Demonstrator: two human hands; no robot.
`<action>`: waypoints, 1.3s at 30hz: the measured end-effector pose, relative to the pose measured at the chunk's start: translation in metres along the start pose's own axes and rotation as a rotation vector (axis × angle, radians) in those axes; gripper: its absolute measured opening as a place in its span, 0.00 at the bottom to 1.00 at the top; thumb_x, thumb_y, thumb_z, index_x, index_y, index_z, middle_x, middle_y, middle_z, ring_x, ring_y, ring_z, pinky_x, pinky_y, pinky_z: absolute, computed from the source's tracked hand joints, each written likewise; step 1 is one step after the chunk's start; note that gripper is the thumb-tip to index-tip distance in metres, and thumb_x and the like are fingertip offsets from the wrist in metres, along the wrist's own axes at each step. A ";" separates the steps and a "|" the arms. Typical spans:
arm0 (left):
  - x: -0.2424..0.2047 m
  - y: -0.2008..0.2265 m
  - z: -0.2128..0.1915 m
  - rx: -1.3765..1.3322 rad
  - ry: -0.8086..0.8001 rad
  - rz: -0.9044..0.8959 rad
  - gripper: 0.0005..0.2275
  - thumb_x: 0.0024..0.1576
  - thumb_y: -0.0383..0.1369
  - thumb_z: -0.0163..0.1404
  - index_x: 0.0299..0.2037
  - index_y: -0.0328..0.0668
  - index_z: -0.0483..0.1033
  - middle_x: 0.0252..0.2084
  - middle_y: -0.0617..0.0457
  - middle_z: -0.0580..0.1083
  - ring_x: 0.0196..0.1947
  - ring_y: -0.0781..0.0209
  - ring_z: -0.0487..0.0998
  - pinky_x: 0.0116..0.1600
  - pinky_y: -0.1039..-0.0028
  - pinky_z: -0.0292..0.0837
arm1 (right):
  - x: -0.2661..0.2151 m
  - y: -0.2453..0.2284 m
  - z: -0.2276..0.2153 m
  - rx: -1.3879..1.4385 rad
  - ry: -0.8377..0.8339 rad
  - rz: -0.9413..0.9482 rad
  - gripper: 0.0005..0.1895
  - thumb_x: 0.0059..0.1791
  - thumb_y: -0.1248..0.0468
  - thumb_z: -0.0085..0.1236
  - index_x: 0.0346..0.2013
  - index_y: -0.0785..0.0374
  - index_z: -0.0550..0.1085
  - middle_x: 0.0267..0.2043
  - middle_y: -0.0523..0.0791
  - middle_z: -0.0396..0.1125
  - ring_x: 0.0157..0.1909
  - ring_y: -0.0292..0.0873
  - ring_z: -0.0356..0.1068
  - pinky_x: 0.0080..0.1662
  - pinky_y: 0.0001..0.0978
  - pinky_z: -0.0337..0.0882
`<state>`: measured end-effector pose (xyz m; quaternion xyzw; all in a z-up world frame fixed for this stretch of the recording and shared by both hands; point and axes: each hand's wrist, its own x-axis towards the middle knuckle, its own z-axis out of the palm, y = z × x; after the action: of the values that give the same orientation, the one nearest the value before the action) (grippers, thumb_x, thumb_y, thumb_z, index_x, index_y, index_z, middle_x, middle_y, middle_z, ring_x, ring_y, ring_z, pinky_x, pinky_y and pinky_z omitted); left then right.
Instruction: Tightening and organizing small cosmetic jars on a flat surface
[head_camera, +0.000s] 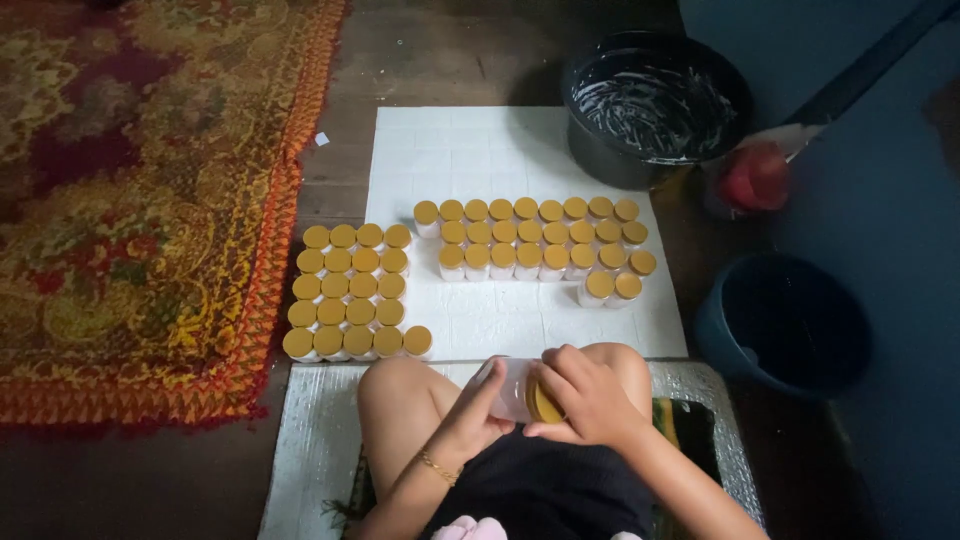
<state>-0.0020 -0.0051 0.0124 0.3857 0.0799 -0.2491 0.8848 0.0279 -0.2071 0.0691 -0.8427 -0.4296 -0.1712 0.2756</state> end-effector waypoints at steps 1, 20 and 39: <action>-0.004 0.004 0.012 0.083 0.053 0.022 0.25 0.57 0.51 0.49 0.52 0.36 0.68 0.39 0.47 0.69 0.29 0.67 0.67 0.24 0.82 0.55 | 0.001 0.003 0.002 -0.083 0.044 -0.082 0.36 0.48 0.34 0.55 0.45 0.67 0.72 0.42 0.50 0.66 0.39 0.49 0.68 0.37 0.35 0.70; -0.003 0.021 0.018 1.095 0.252 0.960 0.20 0.50 0.37 0.60 0.47 0.39 0.66 0.40 0.48 0.73 0.33 0.55 0.76 0.38 0.70 0.73 | -0.003 -0.005 0.043 1.064 0.039 1.125 0.21 0.58 0.51 0.32 0.47 0.62 0.69 0.24 0.45 0.59 0.22 0.37 0.55 0.26 0.26 0.55; -0.029 0.070 0.051 1.483 -0.197 1.081 0.31 0.43 0.37 0.72 0.53 0.52 0.63 0.59 0.51 0.70 0.51 0.54 0.75 0.53 0.65 0.77 | -0.024 0.004 0.060 1.037 0.416 0.640 0.22 0.58 0.51 0.30 0.52 0.63 0.68 0.52 0.52 0.67 0.52 0.47 0.68 0.56 0.40 0.69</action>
<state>0.0056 0.0099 0.1024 0.8157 -0.3666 0.1788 0.4103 0.0209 -0.1871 0.0076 -0.6357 -0.1216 -0.0103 0.7623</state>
